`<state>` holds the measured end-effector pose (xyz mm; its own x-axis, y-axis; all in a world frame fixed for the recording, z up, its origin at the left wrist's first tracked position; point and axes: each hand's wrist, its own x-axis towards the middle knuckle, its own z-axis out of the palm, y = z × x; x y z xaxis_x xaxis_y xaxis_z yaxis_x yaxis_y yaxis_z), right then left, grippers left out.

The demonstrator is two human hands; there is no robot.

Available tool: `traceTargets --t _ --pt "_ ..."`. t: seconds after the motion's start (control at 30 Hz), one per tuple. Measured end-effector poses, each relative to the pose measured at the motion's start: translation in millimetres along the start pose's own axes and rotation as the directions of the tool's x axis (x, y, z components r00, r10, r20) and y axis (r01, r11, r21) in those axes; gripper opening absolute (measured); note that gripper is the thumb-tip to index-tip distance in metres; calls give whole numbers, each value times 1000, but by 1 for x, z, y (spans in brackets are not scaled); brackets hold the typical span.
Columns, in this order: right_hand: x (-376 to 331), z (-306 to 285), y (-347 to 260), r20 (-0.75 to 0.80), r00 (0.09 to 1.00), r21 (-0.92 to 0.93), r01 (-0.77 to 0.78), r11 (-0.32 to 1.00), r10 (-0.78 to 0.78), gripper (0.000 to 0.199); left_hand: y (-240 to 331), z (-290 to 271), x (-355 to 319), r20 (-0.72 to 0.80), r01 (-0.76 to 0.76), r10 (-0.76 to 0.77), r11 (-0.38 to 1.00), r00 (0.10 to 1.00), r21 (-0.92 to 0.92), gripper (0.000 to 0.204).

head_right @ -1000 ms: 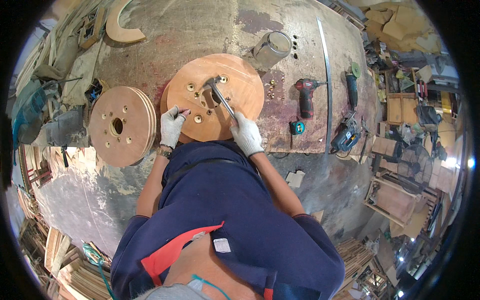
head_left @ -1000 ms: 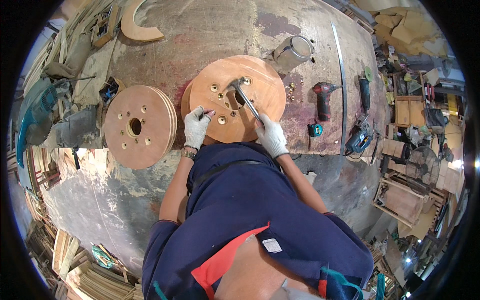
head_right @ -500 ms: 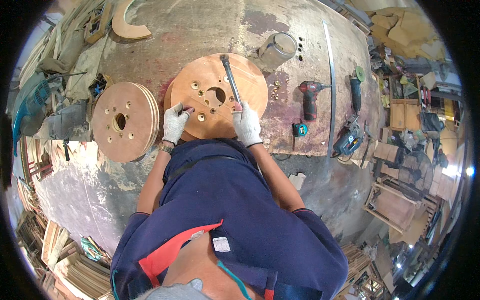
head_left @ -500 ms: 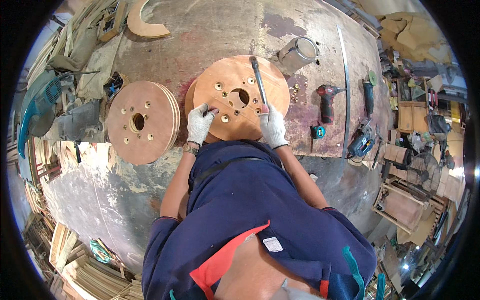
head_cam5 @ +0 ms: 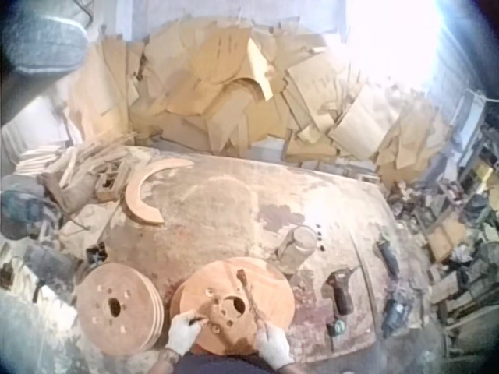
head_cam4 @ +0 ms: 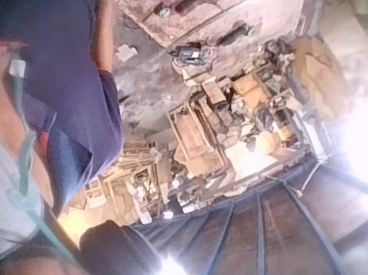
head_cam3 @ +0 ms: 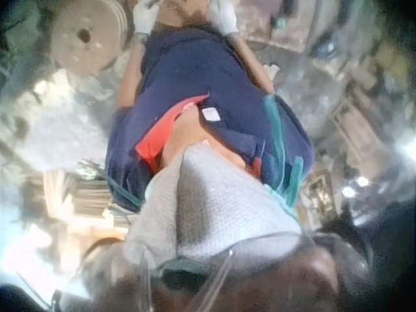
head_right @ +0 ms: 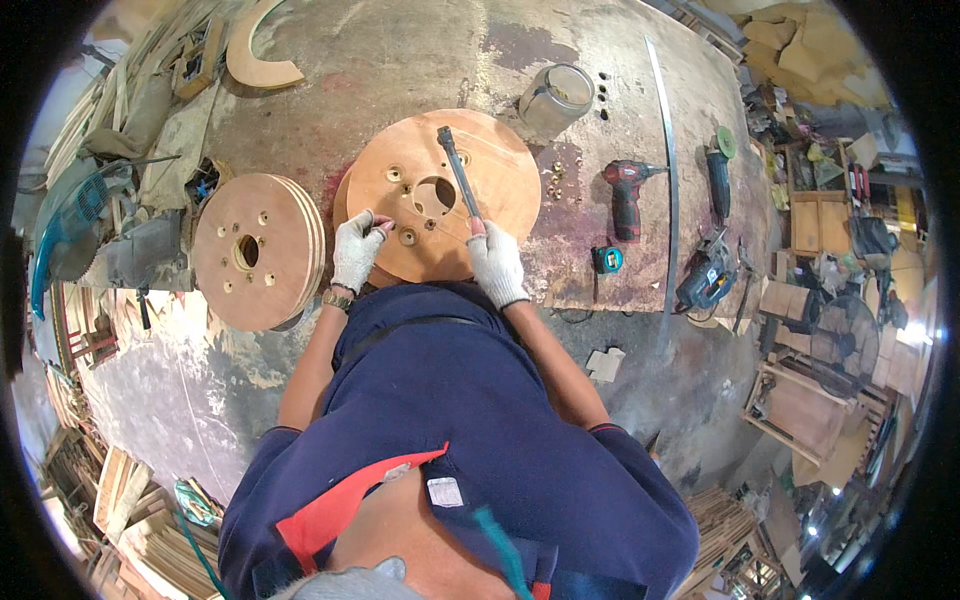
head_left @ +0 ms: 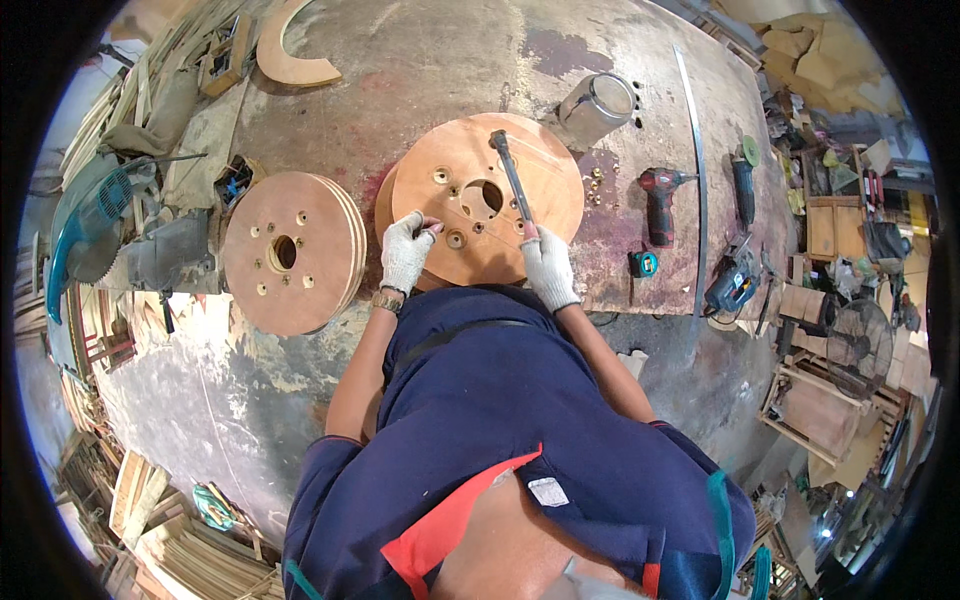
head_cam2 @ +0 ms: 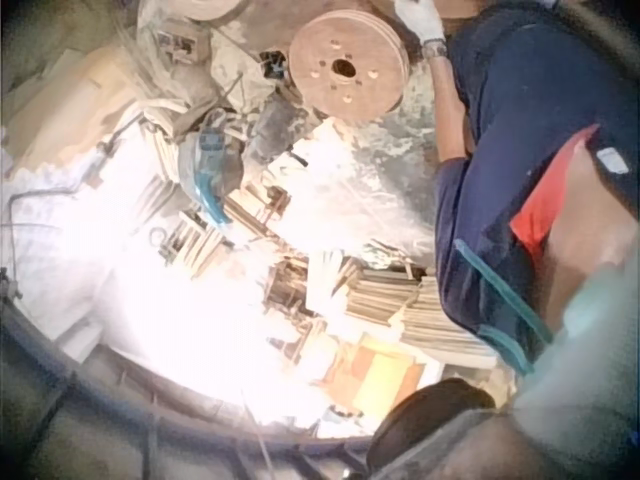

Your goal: The person inserts small metal fasteners into pre-drilled holes on stacked circular wooden discs and taps them flush with a hammer. The person works on multiple discs in sequence, occasionally repositioning the stack.

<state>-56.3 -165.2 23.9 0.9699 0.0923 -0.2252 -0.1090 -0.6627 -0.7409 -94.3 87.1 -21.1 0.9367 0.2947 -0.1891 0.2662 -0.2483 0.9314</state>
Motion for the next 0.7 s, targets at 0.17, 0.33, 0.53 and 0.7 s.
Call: traceTargets --t 0.17,0.33,0.53,0.7 --pt "-5 4 18 64 993 -22 97 995 -95 45 -2 2 -1 2 -7 7 998 1000 -64 17" --pt "22 11 15 -102 988 93 -110 989 120 49 -3 1 4 10 25 -26 997 1000 67 19" --pt "43 24 51 14 971 361 -226 905 237 54 39 23 47 59 -53 40 969 998 243 23" --pt "41 19 48 6 983 327 -175 929 183 58 61 59 101 55 -161 152 964 987 210 20"
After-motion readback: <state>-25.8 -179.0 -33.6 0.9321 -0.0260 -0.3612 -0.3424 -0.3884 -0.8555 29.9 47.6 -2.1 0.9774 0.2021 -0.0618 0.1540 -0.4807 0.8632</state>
